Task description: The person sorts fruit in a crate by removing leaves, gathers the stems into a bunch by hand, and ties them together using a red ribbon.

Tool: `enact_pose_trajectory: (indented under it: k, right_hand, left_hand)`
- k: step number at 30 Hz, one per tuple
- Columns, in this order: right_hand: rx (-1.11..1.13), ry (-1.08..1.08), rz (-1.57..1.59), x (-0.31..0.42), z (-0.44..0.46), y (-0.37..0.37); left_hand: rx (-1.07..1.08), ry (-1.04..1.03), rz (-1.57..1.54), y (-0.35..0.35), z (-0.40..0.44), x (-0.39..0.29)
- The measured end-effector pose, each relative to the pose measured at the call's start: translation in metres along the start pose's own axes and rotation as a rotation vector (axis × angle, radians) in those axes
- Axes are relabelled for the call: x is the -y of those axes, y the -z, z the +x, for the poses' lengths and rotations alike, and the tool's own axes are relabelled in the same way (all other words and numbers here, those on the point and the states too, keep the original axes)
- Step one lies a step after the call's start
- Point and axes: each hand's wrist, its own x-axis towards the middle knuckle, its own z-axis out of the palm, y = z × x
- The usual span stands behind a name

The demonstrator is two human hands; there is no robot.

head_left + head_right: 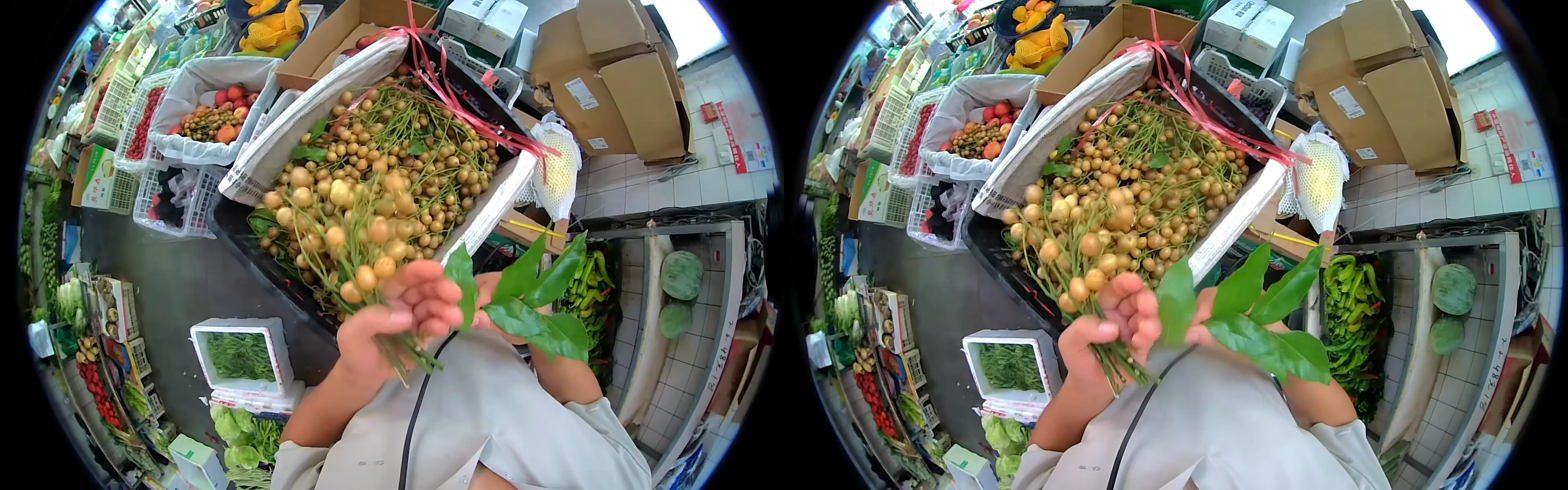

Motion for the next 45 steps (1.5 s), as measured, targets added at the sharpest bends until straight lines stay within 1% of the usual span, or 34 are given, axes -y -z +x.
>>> enact_pose_trajectory:
  k: [1,3,4,5,6,7,9,10,11,13,14,15,16,17,19,20,21,22,23,25,26,27,29,30,31,33,34,35,37,38,40,42,44,45]
  right_hand:
    - [0.001,0.002,0.001,0.003,0.001,0.001]
    - [0.037,0.075,-0.368,0.011,0.006,0.007]
    - [0.036,0.074,-0.367,0.010,0.005,0.010]
    - [0.108,0.084,-0.445,0.006,0.002,0.012]
    - [0.178,0.092,-0.522,0.008,0.001,0.011]
    - [0.171,0.089,-0.521,0.014,0.000,0.008]
    - [0.161,0.058,-0.404,0.033,-0.003,0.000]
    - [0.157,0.025,-0.404,0.029,-0.009,0.001]
    - [0.154,0.023,-0.406,0.029,-0.015,0.003]
    - [-0.058,-0.190,-0.080,0.029,-0.026,0.009]
    - [-0.111,-0.193,0.046,0.019,-0.031,0.015]
    - [-0.021,-0.187,0.107,0.011,-0.038,0.028]
    - [-0.119,-0.212,0.236,0.006,-0.048,0.032]
    - [-0.218,-0.237,0.364,0.003,-0.056,0.036]
    - [-0.302,-0.180,0.501,-0.005,-0.074,0.069]
    - [-0.369,-0.231,0.478,-0.012,-0.086,0.088]
    - [-0.437,-0.279,0.454,-0.021,-0.097,0.108]
    - [-0.479,-0.312,0.252,-0.034,-0.105,0.126]
    - [-0.477,-0.309,0.246,-0.043,-0.109,0.135]
    - [-0.573,-0.647,-0.255,-0.060,-0.116,0.147]
    - [-0.510,-0.752,-0.277,-0.069,-0.116,0.154]
    - [-0.511,-0.755,-0.281,-0.083,-0.118,0.158]
    - [-0.342,-0.831,-0.647,-0.102,-0.118,0.164]
    - [-0.308,-0.928,-0.863,-0.085,-0.102,0.154]
    - [-0.301,-0.927,-0.866,-0.086,-0.099,0.156]
    - [-0.554,-0.685,-1.002,-0.090,-0.094,0.163]
    - [-0.612,-0.621,-0.962,-0.062,-0.075,0.147]
    - [-0.607,-0.621,-0.964,-0.053,-0.063,0.147]
    - [-0.706,-0.239,-0.929,-0.039,-0.040,0.148]
    - [-0.705,-0.238,-0.928,-0.026,-0.026,0.145]
    - [-0.562,-0.117,-0.976,0.008,0.012,0.122]
    - [-0.400,0.184,-1.101,0.021,0.052,0.104]
    - [-0.230,0.333,-1.202,0.030,0.096,0.087]
    - [-0.168,0.356,-1.217,0.028,0.119,0.080]
  left_hand:
    - [-0.078,-0.001,0.039,-0.002,0.003,-0.001]
    - [-0.063,-0.053,0.039,0.007,0.008,0.001]
    - [0.000,-0.055,-0.051,0.012,0.009,0.001]
    - [0.062,-0.054,-0.141,0.014,0.009,0.000]
    - [-0.049,-0.053,-0.107,0.008,0.005,-0.002]
    - [-0.050,-0.046,-0.108,0.012,0.005,-0.004]
    - [0.101,-0.137,0.010,0.023,0.007,-0.006]
    - [0.094,-0.160,0.087,0.020,0.007,-0.004]
    - [0.094,-0.157,0.085,0.020,0.007,-0.002]
    - [0.167,-0.192,0.296,0.018,0.006,0.004]
    - [0.153,-0.207,0.452,0.013,0.004,0.007]
    - [0.152,-0.222,0.451,0.010,0.003,0.006]
    - [0.153,-0.224,0.516,0.007,0.000,0.004]
    - [0.175,-0.261,0.400,0.003,0.003,0.001]
    - [0.228,-0.372,0.186,-0.002,0.006,-0.017]
    - [0.315,-0.383,0.165,-0.002,0.006,-0.036]
    - [0.318,-0.386,0.163,-0.001,0.001,-0.045]
    - [0.280,-0.387,0.137,0.000,-0.003,-0.051]
    - [0.243,-0.390,0.110,0.002,-0.006,-0.054]
    - [0.255,-0.391,0.121,0.006,-0.009,-0.055]
    - [0.233,-0.392,0.163,0.007,-0.011,-0.054]
    - [0.211,-0.392,0.207,0.007,-0.013,-0.053]
    - [0.226,-0.380,0.193,0.006,-0.016,-0.052]
    - [0.240,-0.369,0.186,0.004,-0.018,-0.052]
    - [0.237,-0.375,0.185,0.003,-0.021,-0.052]
    - [0.231,-0.342,0.230,0.000,-0.027,-0.051]
    - [0.174,-0.334,0.254,-0.005,-0.033,-0.051]
    - [0.172,-0.338,0.253,-0.007,-0.038,-0.052]
    - [0.160,-0.297,0.385,-0.009,-0.049,-0.055]
    - [0.154,-0.290,0.378,-0.011,-0.052,-0.057]
    - [0.195,-0.293,0.385,-0.012,-0.059,-0.060]
    - [0.254,-0.304,0.388,-0.012,-0.066,-0.064]
    - [0.267,-0.308,0.411,-0.016,-0.074,-0.069]
    - [0.278,-0.309,0.430,-0.018,-0.079,-0.071]
